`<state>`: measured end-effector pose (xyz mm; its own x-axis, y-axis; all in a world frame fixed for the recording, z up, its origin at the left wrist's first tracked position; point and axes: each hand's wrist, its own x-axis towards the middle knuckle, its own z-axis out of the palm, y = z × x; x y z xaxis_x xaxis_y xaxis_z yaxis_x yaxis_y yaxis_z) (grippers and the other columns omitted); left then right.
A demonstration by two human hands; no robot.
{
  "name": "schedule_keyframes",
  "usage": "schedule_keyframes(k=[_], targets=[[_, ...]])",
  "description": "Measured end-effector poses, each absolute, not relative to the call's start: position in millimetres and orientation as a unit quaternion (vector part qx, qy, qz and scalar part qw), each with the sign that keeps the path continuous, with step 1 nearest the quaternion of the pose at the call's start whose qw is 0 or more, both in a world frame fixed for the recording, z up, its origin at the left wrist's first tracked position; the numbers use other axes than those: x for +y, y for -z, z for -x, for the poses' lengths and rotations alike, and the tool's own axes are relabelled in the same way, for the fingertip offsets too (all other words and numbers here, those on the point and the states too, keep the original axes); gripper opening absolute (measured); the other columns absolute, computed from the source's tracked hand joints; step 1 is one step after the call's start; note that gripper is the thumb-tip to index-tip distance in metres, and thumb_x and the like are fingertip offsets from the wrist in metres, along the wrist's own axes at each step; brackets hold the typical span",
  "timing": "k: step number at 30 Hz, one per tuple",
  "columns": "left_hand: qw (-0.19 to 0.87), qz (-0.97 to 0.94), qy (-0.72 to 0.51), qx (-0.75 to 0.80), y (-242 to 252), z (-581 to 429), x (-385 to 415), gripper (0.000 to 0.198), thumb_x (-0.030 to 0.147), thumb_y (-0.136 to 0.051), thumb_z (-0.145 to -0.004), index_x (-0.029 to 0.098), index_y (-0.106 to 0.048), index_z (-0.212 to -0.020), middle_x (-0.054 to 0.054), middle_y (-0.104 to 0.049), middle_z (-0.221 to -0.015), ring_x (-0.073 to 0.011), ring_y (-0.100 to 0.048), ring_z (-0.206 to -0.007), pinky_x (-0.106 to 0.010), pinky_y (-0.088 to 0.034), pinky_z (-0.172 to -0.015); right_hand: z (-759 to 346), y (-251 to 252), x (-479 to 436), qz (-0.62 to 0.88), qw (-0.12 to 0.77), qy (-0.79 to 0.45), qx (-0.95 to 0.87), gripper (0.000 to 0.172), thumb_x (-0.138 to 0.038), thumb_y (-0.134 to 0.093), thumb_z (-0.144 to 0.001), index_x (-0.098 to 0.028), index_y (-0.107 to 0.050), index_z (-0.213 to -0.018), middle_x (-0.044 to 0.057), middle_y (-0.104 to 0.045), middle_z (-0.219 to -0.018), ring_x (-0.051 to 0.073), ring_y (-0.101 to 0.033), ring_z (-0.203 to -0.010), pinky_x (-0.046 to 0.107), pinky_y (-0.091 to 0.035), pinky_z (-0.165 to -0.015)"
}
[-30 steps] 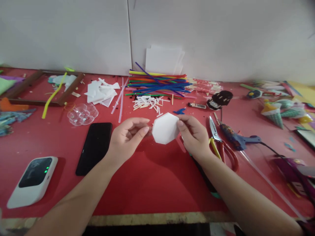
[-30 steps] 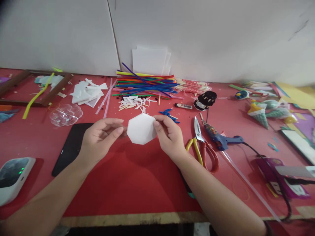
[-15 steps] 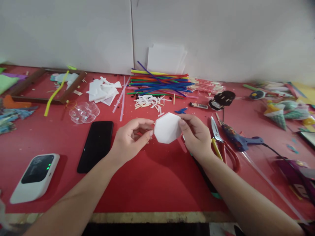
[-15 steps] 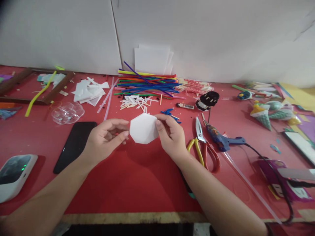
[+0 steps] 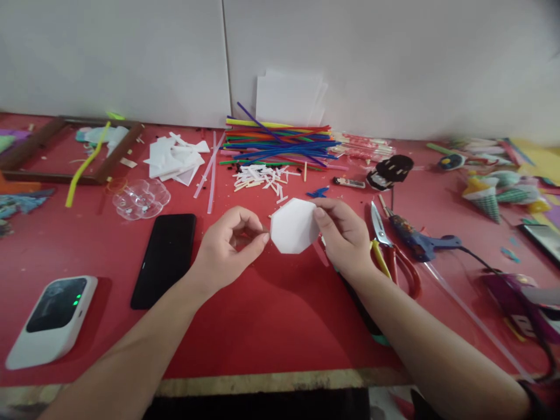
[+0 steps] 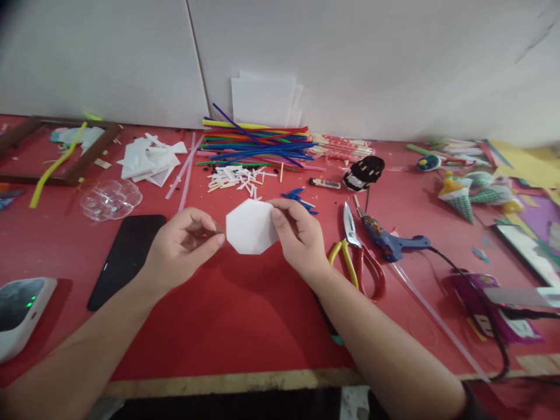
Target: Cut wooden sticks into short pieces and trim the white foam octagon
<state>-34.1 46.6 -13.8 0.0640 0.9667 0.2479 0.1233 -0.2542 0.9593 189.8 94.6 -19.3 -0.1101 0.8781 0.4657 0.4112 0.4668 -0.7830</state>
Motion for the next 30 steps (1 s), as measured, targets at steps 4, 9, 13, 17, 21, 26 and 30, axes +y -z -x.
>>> schedule_keyframes(k=[4,9,13,17,21,26,30], targets=[[0.412,-0.613,-0.510,0.441,13,34,46,0.012,0.016,-0.066,-0.087,0.021,-0.056,-0.089,0.002,-0.062,-0.084,-0.0097,-0.063,-0.076,-0.020,-0.053,-0.070,-189,18,93,0.466,0.476,-0.229,-0.710,0.020,-0.038,-0.056,-0.098,-0.025,-0.072,-0.104,0.001,-0.074,-0.091,0.016,-0.067,-0.078,0.027,-0.054,-0.067],[0.380,-0.633,-0.496,0.457,14,34,45,0.014,0.015,-0.065,-0.086,0.022,-0.052,-0.088,0.003,-0.061,-0.083,-0.0094,-0.062,-0.073,-0.022,-0.054,-0.070,-189,14,89,0.457,0.488,-0.206,-0.714,0.018,-0.035,-0.058,-0.098,-0.026,-0.072,-0.104,0.001,-0.074,-0.088,0.015,-0.067,-0.074,0.026,-0.053,-0.062],[0.342,-0.638,-0.489,0.486,18,34,47,0.016,0.017,-0.064,-0.086,0.022,-0.049,-0.088,0.002,-0.065,-0.085,-0.0116,-0.064,-0.076,-0.025,-0.054,-0.071,-191,14,87,0.416,0.497,-0.221,-0.729,0.018,-0.032,-0.061,-0.096,-0.026,-0.071,-0.109,0.002,-0.075,-0.095,0.016,-0.069,-0.080,0.027,-0.057,-0.067],[0.323,-0.621,-0.501,0.508,21,34,49,0.021,0.018,-0.065,-0.086,0.023,-0.044,-0.085,0.002,-0.063,-0.084,-0.0141,-0.067,-0.082,-0.027,-0.054,-0.074,-192,21,87,0.370,0.470,-0.256,-0.759,0.043,-0.030,-0.069,-0.091,-0.025,-0.061,-0.132,0.007,-0.073,-0.118,0.020,-0.071,-0.097,0.032,-0.060,-0.081],[0.310,-0.619,-0.499,0.521,18,34,47,0.024,0.018,-0.064,-0.084,0.023,-0.041,-0.082,0.002,-0.060,-0.082,-0.0123,-0.064,-0.075,-0.025,-0.049,-0.066,-192,23,88,0.347,0.457,-0.231,-0.786,0.056,-0.023,-0.069,-0.089,-0.026,-0.053,-0.143,0.007,-0.071,-0.127,0.020,-0.072,-0.100,0.031,-0.061,-0.083],[0.263,-0.628,-0.484,0.550,14,33,45,0.025,0.015,-0.063,-0.079,0.023,-0.040,-0.076,0.005,-0.059,-0.073,-0.0086,-0.054,-0.061,-0.021,-0.043,-0.058,-190,11,83,0.320,0.439,-0.057,-0.838,0.059,-0.021,-0.070,-0.087,-0.028,-0.053,-0.143,0.005,-0.074,-0.121,0.020,-0.075,-0.093,0.029,-0.062,-0.082],[0.231,-0.618,-0.479,0.579,11,31,48,0.023,0.015,-0.065,-0.075,0.023,-0.044,-0.074,0.007,-0.053,-0.064,-0.0091,-0.051,-0.057,-0.020,-0.041,-0.055,-187,3,77,0.289,0.446,0.036,-0.846,0.062,-0.019,-0.071,-0.087,-0.028,-0.051,-0.144,0.003,-0.078,-0.107,0.017,-0.075,-0.079,0.025,-0.062,-0.074]])
